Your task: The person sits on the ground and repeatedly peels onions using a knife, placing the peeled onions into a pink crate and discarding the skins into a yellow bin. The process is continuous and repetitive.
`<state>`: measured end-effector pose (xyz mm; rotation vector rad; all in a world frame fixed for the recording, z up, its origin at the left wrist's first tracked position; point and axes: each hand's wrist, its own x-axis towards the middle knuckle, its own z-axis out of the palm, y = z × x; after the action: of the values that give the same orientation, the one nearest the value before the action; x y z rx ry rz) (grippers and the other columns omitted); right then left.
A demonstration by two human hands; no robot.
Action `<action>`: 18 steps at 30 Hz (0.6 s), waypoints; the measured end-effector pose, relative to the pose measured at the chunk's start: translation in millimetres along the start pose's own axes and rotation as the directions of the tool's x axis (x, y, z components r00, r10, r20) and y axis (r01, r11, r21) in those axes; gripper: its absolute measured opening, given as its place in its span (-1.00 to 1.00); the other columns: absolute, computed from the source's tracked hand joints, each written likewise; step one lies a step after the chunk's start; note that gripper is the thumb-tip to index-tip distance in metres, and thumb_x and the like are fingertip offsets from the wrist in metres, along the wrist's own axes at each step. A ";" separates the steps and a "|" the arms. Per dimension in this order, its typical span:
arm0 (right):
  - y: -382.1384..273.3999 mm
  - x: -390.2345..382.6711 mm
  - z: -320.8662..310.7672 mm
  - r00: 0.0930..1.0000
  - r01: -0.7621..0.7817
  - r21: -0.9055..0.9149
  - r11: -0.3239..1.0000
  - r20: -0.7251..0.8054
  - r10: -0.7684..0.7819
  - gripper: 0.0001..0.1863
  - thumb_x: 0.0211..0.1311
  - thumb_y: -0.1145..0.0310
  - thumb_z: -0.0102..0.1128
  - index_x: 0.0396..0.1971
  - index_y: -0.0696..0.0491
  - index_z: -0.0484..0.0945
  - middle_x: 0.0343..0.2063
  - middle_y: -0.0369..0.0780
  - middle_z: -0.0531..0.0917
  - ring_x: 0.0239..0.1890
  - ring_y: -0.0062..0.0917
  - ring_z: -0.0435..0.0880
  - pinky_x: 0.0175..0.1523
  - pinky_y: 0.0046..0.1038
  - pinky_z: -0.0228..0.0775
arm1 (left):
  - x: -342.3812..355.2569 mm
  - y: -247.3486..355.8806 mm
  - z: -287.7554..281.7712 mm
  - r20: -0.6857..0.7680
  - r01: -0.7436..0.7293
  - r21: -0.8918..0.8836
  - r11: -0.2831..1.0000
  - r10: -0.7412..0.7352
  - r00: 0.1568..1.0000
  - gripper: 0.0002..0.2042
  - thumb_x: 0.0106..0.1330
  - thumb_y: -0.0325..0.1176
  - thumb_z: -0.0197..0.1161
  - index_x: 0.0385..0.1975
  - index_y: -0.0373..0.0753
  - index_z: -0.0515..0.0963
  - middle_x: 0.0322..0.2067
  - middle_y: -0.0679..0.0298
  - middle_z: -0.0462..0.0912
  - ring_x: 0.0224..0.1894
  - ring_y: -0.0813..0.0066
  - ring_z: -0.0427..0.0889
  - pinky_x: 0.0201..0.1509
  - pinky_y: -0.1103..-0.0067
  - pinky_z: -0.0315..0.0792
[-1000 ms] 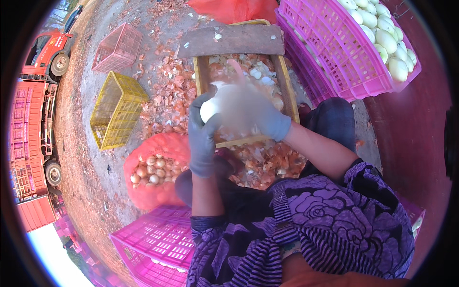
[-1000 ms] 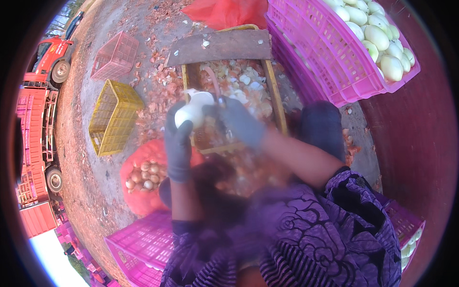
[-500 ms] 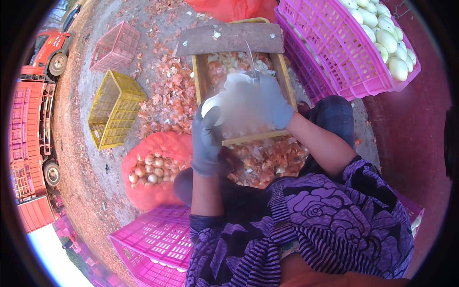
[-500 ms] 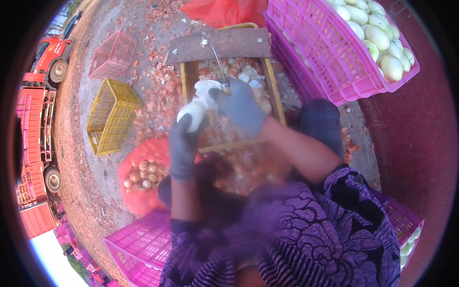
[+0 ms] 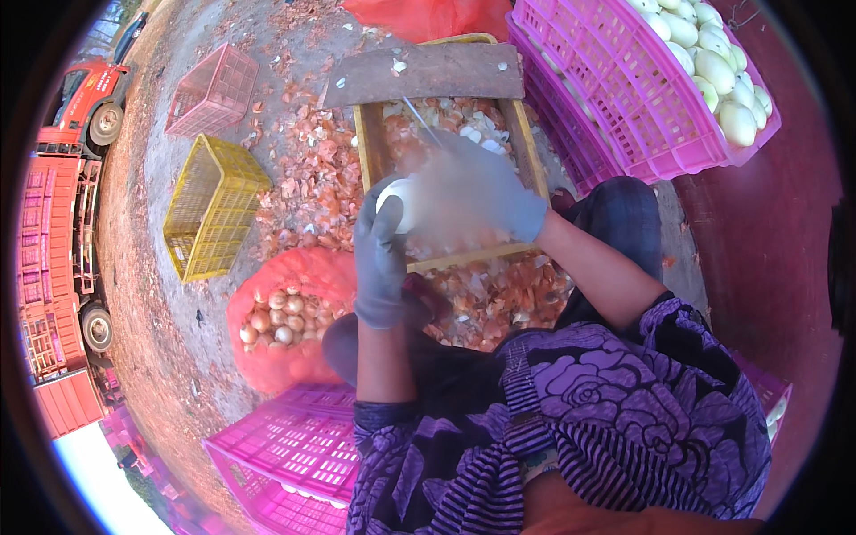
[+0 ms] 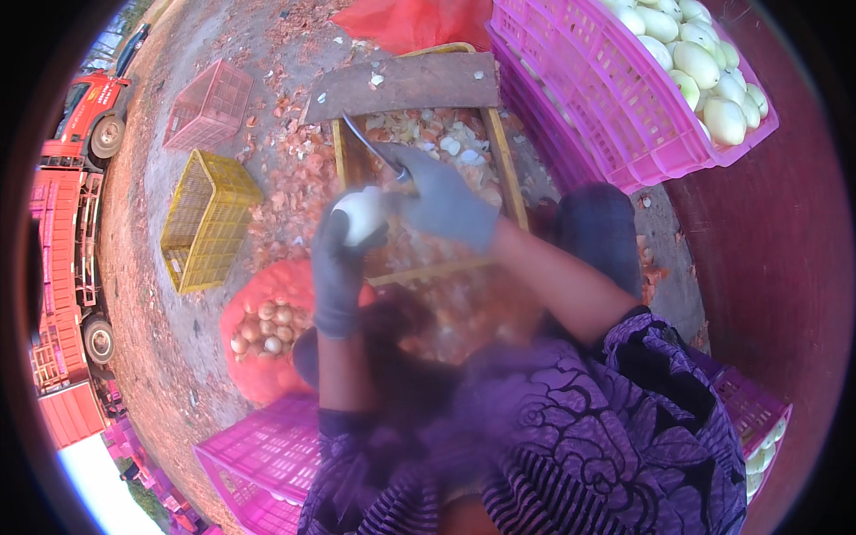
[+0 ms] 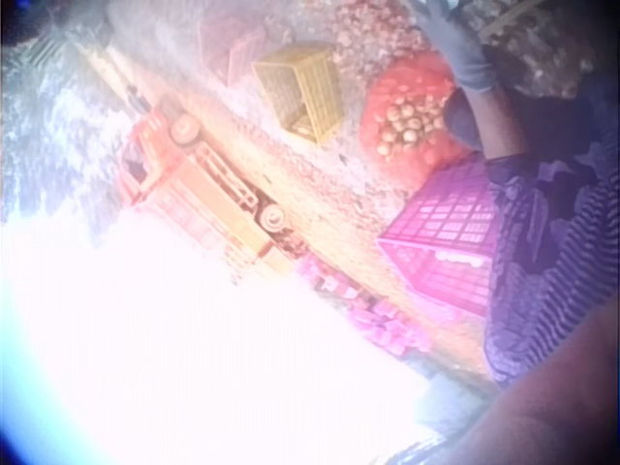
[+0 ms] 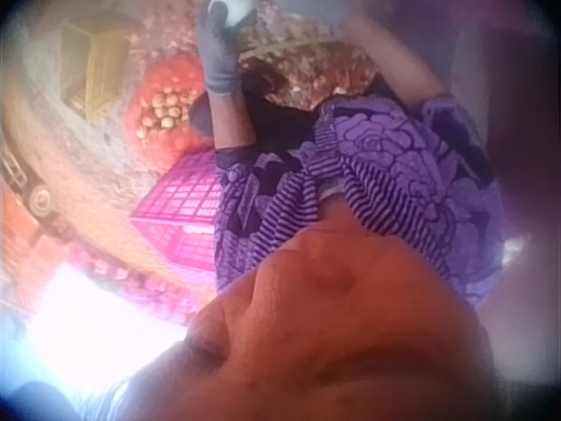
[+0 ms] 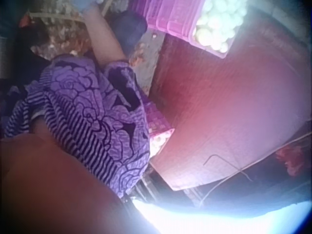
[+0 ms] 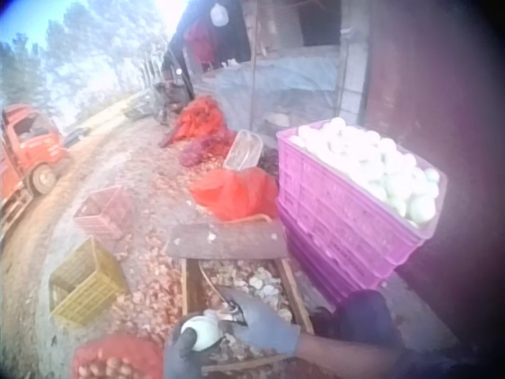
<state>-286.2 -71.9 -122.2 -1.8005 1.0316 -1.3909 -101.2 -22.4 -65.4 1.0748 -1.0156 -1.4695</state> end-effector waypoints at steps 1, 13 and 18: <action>-2.7 1.7 1.7 0.997 -0.005 0.015 1.000 0.080 0.004 -0.40 0.29 0.28 0.35 0.31 0.08 0.44 -0.14 -0.19 0.71 -0.28 -0.57 0.71 -0.18 -0.42 0.61 | -1.1 0.3 -0.5 -0.017 -0.038 0.048 0.998 0.039 0.999 -0.57 0.52 -0.11 0.05 0.13 -0.36 0.50 -0.02 0.13 0.65 -0.06 0.36 0.67 -0.03 0.47 0.57; -10.1 -10.7 16.4 0.927 -0.284 0.105 0.953 0.284 0.245 -0.61 0.21 0.50 0.29 0.07 0.07 0.61 -0.25 -0.29 0.72 -0.30 -0.65 0.65 -0.22 -0.54 0.55 | -8.1 12.7 -5.1 -0.146 -0.052 0.433 0.900 0.127 0.981 -0.58 0.48 -0.22 0.09 0.18 -0.40 0.44 -0.03 0.16 0.59 -0.16 0.52 0.63 -0.08 0.64 0.53; -36.7 -5.3 5.5 0.887 -0.430 0.230 0.873 0.285 0.362 -0.60 0.17 0.51 0.32 0.06 0.08 0.61 -0.23 -0.30 0.72 -0.29 -0.69 0.63 -0.26 -0.58 0.52 | -5.5 7.7 8.8 -0.134 -0.088 0.413 0.906 0.156 0.979 -0.46 0.27 -0.34 0.35 0.23 -0.36 0.39 -0.11 0.16 0.63 -0.05 0.43 0.63 0.02 0.54 0.54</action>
<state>-274.1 -49.1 -95.0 -1.3965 0.9524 -0.9880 -107.3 -17.4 -55.1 1.3744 -1.2782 -1.0696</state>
